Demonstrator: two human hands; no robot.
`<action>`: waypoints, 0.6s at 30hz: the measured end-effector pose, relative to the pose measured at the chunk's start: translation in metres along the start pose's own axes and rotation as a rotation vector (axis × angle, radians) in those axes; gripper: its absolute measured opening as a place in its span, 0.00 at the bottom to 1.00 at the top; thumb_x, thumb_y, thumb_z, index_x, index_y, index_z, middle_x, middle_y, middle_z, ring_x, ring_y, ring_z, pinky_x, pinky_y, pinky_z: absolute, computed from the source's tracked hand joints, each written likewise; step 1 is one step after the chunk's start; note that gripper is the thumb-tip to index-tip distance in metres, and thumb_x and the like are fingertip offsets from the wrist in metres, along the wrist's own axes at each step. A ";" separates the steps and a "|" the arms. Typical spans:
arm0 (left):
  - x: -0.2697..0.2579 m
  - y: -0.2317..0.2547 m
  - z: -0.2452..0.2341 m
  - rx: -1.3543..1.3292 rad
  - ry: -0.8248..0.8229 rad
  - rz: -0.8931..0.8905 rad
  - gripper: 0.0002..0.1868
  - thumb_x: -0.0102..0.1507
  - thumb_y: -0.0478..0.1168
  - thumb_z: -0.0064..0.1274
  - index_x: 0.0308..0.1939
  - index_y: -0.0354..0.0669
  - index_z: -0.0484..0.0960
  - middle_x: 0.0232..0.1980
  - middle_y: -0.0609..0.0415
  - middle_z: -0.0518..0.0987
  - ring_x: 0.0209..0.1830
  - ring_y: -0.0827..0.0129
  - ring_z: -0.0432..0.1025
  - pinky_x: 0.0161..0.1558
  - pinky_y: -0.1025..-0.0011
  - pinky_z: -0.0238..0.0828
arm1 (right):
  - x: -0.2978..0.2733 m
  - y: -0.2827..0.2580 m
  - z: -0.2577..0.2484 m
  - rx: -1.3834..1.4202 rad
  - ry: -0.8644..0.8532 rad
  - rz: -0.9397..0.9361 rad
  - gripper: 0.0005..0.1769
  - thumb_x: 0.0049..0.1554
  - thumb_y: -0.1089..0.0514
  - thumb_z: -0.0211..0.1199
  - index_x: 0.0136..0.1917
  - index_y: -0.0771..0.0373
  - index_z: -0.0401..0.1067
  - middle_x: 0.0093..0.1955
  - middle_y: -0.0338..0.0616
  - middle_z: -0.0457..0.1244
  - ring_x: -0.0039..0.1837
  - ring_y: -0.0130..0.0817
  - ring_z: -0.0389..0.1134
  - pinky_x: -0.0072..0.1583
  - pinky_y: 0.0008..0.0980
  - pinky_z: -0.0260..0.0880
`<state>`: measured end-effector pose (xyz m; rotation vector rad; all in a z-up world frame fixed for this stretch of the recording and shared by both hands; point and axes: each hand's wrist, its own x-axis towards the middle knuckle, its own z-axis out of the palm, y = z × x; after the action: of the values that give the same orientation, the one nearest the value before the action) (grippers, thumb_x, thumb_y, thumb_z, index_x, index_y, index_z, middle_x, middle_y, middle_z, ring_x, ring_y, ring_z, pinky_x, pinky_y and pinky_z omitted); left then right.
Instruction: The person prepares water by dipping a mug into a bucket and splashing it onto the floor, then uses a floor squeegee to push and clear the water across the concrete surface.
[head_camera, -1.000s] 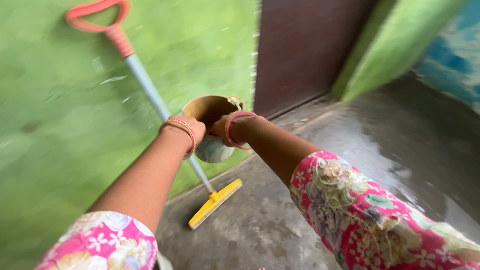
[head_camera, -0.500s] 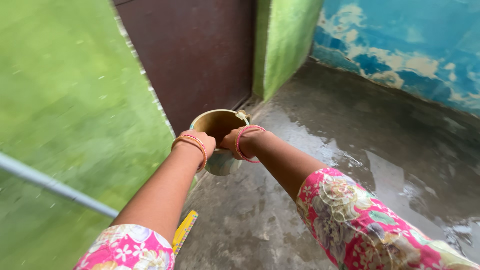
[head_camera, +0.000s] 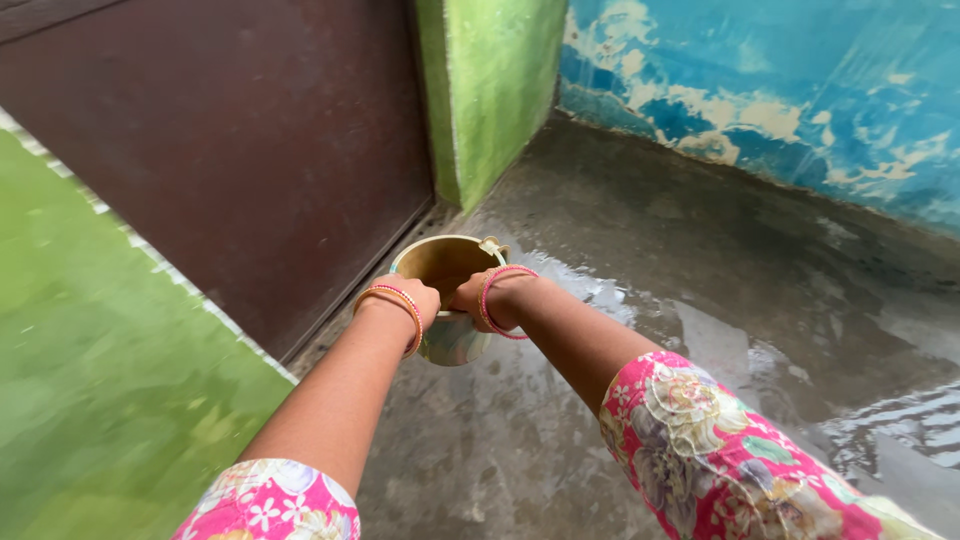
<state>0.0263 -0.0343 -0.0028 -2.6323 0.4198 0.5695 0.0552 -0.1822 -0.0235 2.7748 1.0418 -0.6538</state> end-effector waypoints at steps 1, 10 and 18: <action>0.006 0.004 -0.005 0.008 0.014 0.016 0.16 0.62 0.37 0.61 0.54 0.46 0.86 0.57 0.47 0.83 0.59 0.56 0.77 0.57 0.62 0.76 | -0.001 0.009 0.001 0.001 -0.001 0.008 0.25 0.54 0.62 0.58 0.64 0.45 0.73 0.52 0.49 0.71 0.54 0.50 0.73 0.55 0.49 0.72; 0.054 0.045 -0.037 0.067 0.037 0.105 0.17 0.59 0.37 0.64 0.53 0.45 0.86 0.58 0.47 0.83 0.60 0.56 0.77 0.57 0.62 0.77 | -0.020 0.070 0.022 0.073 0.012 0.071 0.23 0.54 0.61 0.59 0.63 0.49 0.75 0.52 0.51 0.71 0.54 0.51 0.73 0.55 0.47 0.73; 0.086 0.081 -0.039 0.084 0.064 0.214 0.14 0.62 0.38 0.60 0.53 0.47 0.86 0.57 0.49 0.84 0.59 0.56 0.77 0.58 0.62 0.76 | -0.040 0.102 0.040 0.115 -0.058 0.184 0.27 0.54 0.62 0.59 0.66 0.44 0.73 0.53 0.48 0.71 0.55 0.48 0.73 0.56 0.46 0.73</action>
<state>0.0840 -0.1397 -0.0354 -2.5467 0.7355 0.5222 0.0800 -0.2932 -0.0472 2.8834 0.7491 -0.7863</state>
